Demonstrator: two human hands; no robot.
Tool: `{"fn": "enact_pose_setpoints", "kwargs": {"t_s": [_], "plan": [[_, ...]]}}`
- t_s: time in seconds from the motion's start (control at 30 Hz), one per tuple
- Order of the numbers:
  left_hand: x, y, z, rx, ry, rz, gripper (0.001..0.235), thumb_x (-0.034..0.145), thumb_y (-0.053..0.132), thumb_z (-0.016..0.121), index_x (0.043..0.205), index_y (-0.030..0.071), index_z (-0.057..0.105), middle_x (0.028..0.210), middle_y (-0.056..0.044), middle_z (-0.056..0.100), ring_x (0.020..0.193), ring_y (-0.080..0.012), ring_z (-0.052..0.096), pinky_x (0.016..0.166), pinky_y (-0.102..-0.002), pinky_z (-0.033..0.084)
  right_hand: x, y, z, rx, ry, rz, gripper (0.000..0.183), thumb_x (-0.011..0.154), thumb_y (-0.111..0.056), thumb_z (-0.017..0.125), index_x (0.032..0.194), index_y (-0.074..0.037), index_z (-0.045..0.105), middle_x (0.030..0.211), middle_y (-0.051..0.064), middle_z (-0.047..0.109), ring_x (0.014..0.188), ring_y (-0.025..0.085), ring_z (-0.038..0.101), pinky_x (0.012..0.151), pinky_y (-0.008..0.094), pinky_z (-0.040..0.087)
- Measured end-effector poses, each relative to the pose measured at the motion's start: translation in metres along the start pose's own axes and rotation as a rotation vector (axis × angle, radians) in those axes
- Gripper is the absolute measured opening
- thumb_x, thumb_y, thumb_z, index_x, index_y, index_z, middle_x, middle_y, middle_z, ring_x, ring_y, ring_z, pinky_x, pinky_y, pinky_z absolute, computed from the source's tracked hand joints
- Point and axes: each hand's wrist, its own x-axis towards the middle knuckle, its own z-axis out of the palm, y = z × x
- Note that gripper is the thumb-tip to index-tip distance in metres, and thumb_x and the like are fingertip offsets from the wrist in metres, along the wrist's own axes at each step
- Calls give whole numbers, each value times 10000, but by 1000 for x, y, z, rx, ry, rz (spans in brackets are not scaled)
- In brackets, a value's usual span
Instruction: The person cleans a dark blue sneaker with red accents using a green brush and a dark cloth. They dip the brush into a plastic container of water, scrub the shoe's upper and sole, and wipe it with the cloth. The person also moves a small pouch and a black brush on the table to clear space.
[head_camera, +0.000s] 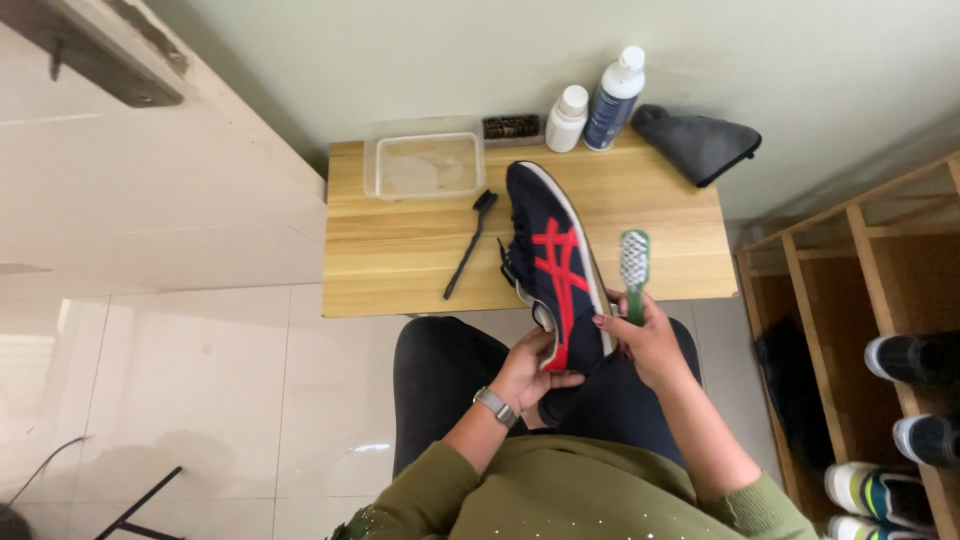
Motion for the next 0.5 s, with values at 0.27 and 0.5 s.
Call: {"fn": "enact_pose_setpoints", "kwargs": {"t_s": [0.27,0.5], "plan": [[-71,68,77,780,-50,467,610,856,215,729,1421,53,566,1158,-158,672,1136,-230,610,904,-464,562,22,33,-29,-116,-63,-75,183,937,-29,661,946,-118,501,392,95,419,230,173,366,283,235,240],[-78,75,89,1131,-142,748,880,801,517,759,1527,134,441,1429,-247,538,1338,-432,514,1116,-521,426,21,27,-11,-146,-10,-40,267,915,44,472,1133,-110,490,543,161,472,257,229,427,223,302,312]]}}
